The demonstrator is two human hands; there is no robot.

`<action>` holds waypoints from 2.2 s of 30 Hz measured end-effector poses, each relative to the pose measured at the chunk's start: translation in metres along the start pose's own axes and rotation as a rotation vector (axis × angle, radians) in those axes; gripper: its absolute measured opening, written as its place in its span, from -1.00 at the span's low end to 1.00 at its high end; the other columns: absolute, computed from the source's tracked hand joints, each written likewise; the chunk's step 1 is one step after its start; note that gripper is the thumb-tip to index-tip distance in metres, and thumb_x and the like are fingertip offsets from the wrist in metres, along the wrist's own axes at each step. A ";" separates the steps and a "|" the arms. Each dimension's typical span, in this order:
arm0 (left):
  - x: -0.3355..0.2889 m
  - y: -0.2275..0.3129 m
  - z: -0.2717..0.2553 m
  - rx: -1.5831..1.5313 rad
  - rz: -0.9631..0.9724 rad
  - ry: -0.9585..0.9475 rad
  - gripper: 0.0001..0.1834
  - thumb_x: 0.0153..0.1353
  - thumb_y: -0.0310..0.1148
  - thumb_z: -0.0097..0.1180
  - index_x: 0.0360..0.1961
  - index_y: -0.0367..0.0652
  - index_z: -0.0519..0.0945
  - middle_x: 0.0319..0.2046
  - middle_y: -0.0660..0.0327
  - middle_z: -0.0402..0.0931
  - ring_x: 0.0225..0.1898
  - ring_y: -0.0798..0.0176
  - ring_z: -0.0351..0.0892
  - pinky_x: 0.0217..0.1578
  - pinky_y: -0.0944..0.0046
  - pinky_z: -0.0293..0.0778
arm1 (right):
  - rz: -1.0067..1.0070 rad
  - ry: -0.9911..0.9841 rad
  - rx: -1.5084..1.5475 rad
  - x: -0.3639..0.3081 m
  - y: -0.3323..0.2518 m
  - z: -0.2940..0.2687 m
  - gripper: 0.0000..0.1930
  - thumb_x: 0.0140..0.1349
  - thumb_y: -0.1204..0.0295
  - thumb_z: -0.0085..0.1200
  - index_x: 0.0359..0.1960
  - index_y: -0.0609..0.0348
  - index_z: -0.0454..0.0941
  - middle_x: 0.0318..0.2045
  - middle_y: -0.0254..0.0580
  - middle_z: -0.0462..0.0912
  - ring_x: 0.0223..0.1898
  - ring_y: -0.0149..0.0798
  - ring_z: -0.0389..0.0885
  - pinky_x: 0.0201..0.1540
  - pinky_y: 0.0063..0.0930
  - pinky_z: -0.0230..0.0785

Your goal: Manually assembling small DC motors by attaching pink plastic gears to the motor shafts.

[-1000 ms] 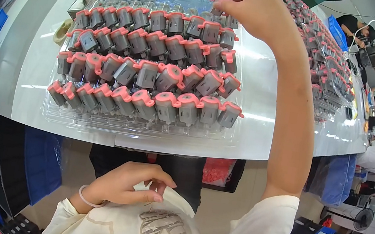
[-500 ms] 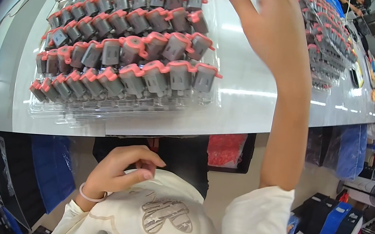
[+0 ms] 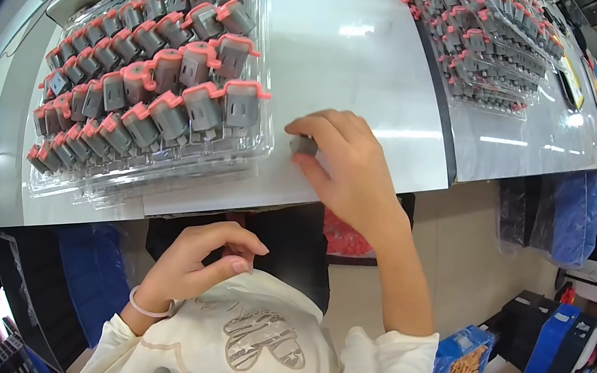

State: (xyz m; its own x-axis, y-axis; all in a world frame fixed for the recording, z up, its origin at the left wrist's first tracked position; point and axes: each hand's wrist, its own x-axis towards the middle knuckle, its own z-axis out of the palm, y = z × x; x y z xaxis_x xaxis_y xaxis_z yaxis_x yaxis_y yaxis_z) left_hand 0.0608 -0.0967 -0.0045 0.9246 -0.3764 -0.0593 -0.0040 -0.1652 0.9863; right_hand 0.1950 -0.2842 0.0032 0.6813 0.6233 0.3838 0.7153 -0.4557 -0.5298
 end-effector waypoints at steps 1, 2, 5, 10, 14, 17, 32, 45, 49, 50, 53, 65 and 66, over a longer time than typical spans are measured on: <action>-0.002 -0.003 0.005 -0.161 -0.073 0.054 -0.73 0.18 -0.38 0.11 -0.12 -0.30 0.52 -0.39 0.18 0.53 -0.40 0.35 0.51 -0.34 0.42 0.43 | 0.080 -0.004 0.185 -0.004 -0.006 -0.007 -0.74 -0.10 0.62 0.19 -0.29 0.17 0.55 -0.32 -0.18 0.55 -0.26 -0.16 0.51 -0.17 -0.40 0.35; -0.001 -0.007 0.010 -0.326 -0.140 0.101 -0.69 0.20 -0.35 0.11 -0.09 -0.33 0.49 -0.35 0.16 0.55 -0.37 0.35 0.52 -0.30 0.41 0.45 | 0.163 -0.006 0.362 -0.009 -0.013 -0.014 -0.76 -0.08 0.62 0.19 -0.30 0.18 0.55 -0.32 -0.18 0.53 -0.29 -0.18 0.51 -0.23 -0.43 0.38; 0.007 -0.010 0.031 -0.608 -0.084 0.232 -0.68 0.20 -0.52 0.06 -0.01 -0.30 0.45 -0.15 0.11 0.53 -0.17 0.30 0.55 -0.13 0.30 0.49 | 0.183 -0.085 0.569 -0.027 -0.037 -0.024 -0.74 -0.12 0.59 0.26 -0.31 0.26 0.58 -0.34 -0.16 0.54 -0.36 -0.29 0.52 -0.31 -0.48 0.38; 0.014 -0.009 0.034 -0.481 0.069 0.216 -0.73 0.21 -0.61 0.01 -0.04 -0.38 0.44 -0.16 0.09 0.51 -0.18 0.28 0.53 -0.11 0.28 0.49 | 0.206 -0.198 0.604 -0.035 -0.050 -0.031 -0.77 -0.13 0.59 0.30 -0.36 0.22 0.62 -0.36 -0.17 0.55 -0.40 -0.31 0.53 -0.35 -0.54 0.37; 0.012 -0.016 0.025 -0.718 -0.044 0.081 -0.77 0.25 -0.56 -0.02 -0.07 -0.38 0.45 -0.19 0.10 0.52 -0.24 0.31 0.52 -0.14 0.30 0.48 | 0.154 -0.131 0.455 -0.014 -0.026 -0.051 -0.85 -0.07 0.60 0.25 -0.41 0.24 0.61 -0.43 -0.21 0.55 -0.42 -0.35 0.51 -0.38 -0.55 0.35; 0.008 -0.020 0.019 -0.762 -0.194 -0.042 -0.77 0.23 -0.55 -0.03 -0.09 -0.37 0.45 -0.17 0.13 0.50 -0.26 0.33 0.48 -0.15 0.32 0.44 | 0.258 -0.064 0.341 0.037 0.029 -0.054 -0.87 0.08 0.42 0.17 -0.42 0.24 0.57 -0.44 -0.27 0.55 -0.45 -0.42 0.47 -0.37 -0.59 0.29; -0.017 -0.021 0.001 -0.532 -0.153 0.112 -0.68 0.15 -0.54 0.12 -0.05 -0.35 0.46 -0.23 0.09 0.49 -0.22 0.24 0.55 -0.17 0.31 0.48 | -0.117 -0.034 -0.392 0.187 0.146 0.054 -0.73 0.14 0.46 -0.03 -0.10 0.07 0.52 0.01 -0.14 0.49 0.07 -0.06 0.40 0.06 -0.19 0.31; -0.033 -0.017 0.000 -0.801 -0.065 0.274 -0.63 0.00 -0.41 0.31 -0.15 -0.30 0.56 -0.25 0.08 0.52 -0.24 0.19 0.57 -0.22 0.30 0.51 | 0.258 -0.052 -0.104 0.109 0.113 -0.013 -0.89 -0.01 0.54 0.17 -0.40 0.23 0.57 -0.51 -0.18 0.59 -0.44 -0.40 0.54 -0.32 -0.54 0.36; -0.038 -0.009 -0.006 -0.834 -0.105 0.439 -0.50 -0.13 -0.48 0.36 -0.10 -0.33 0.52 -0.32 0.05 0.56 -0.31 0.17 0.60 -0.27 0.29 0.54 | 0.181 0.122 -0.007 0.086 0.032 -0.044 -0.83 -0.02 0.57 0.20 -0.34 0.28 0.59 -0.46 -0.30 0.62 -0.40 -0.49 0.52 -0.27 -0.65 0.33; -0.038 -0.009 -0.006 -0.850 -0.080 0.456 -0.52 -0.14 -0.48 0.37 -0.13 -0.33 0.52 -0.32 0.03 0.56 -0.32 0.17 0.60 -0.30 0.29 0.55 | 0.249 0.198 0.186 0.074 0.009 -0.051 -0.85 -0.04 0.60 0.19 -0.36 0.29 0.60 -0.45 -0.23 0.63 -0.38 -0.45 0.55 -0.27 -0.62 0.36; -0.029 -0.006 -0.004 -0.881 -0.049 0.442 -0.59 -0.15 -0.44 0.40 -0.25 -0.31 0.51 -0.32 0.00 0.56 -0.34 0.17 0.61 -0.39 0.35 0.58 | 0.299 0.177 0.613 0.022 -0.042 -0.067 -0.85 -0.11 0.67 0.21 -0.42 0.35 0.61 -0.45 -0.09 0.63 -0.36 -0.35 0.59 -0.26 -0.57 0.42; -0.023 -0.021 0.011 -0.845 0.234 0.407 -0.66 -0.01 -0.61 0.26 -0.16 -0.40 0.53 -0.25 0.08 0.52 -0.20 0.27 0.56 -0.17 0.32 0.55 | 0.152 0.089 0.632 -0.033 -0.094 0.020 -0.73 -0.19 0.61 0.34 -0.36 0.20 0.66 -0.40 -0.13 0.55 -0.44 -0.35 0.55 -0.47 -0.59 0.40; -0.024 -0.022 0.012 -0.828 0.231 0.404 -0.66 0.00 -0.61 0.26 -0.15 -0.41 0.53 -0.25 0.08 0.52 -0.20 0.27 0.56 -0.17 0.32 0.55 | 0.119 0.101 0.598 -0.035 -0.095 0.021 -0.73 -0.19 0.59 0.35 -0.35 0.19 0.66 -0.39 -0.16 0.53 -0.44 -0.36 0.53 -0.47 -0.59 0.39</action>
State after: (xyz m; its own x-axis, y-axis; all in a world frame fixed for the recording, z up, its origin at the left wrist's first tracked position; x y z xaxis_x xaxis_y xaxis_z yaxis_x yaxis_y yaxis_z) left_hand 0.0340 -0.0951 -0.0263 0.9971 0.0510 0.0562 -0.0758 0.6310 0.7721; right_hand 0.1002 -0.2496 0.0243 0.7836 0.5135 0.3497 0.4419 -0.0650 -0.8947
